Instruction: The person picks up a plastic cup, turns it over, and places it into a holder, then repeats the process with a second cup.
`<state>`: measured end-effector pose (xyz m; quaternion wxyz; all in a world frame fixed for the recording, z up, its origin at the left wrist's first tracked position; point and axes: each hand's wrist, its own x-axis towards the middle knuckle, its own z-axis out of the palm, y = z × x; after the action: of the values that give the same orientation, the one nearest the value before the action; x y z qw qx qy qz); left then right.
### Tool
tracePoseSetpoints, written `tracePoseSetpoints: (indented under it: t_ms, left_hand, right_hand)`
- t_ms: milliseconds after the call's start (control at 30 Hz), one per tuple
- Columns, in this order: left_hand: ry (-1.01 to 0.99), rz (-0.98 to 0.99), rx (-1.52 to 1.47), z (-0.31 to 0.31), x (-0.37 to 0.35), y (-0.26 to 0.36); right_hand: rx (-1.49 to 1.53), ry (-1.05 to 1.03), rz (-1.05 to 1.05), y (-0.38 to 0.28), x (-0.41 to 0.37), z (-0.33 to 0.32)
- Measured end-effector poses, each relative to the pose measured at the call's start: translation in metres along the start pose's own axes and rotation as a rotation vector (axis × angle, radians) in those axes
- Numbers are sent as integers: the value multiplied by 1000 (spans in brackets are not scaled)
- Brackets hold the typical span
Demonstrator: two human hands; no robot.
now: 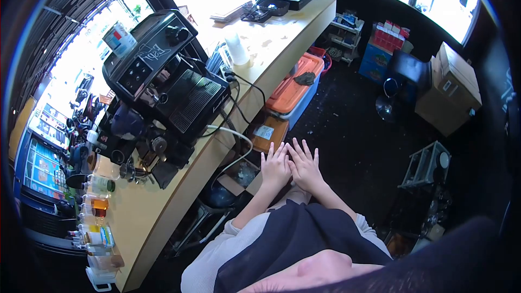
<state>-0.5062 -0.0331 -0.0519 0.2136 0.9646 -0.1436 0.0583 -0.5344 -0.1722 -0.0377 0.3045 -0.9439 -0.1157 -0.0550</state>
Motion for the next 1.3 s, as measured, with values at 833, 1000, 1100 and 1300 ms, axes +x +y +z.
tracePoseSetpoints:
  t_ms: [833, 1000, 1100, 1300]
  left_hand:
    - [340, -466, 84, -15, 293, -83]
    - [393, -578, 111, -3, 340, -98]
    - [407, -644, 130, -1, 371, -107]
    - [443, -762, 121, -7, 413, -125]
  right_hand:
    - [38, -216, -411, 74, 369, 0]
    - [122, -285, -549, 96, 433, 11]
    - [47, -280, -698, 111, 481, 14]
    - [581, -323, -617, 91, 579, -15]
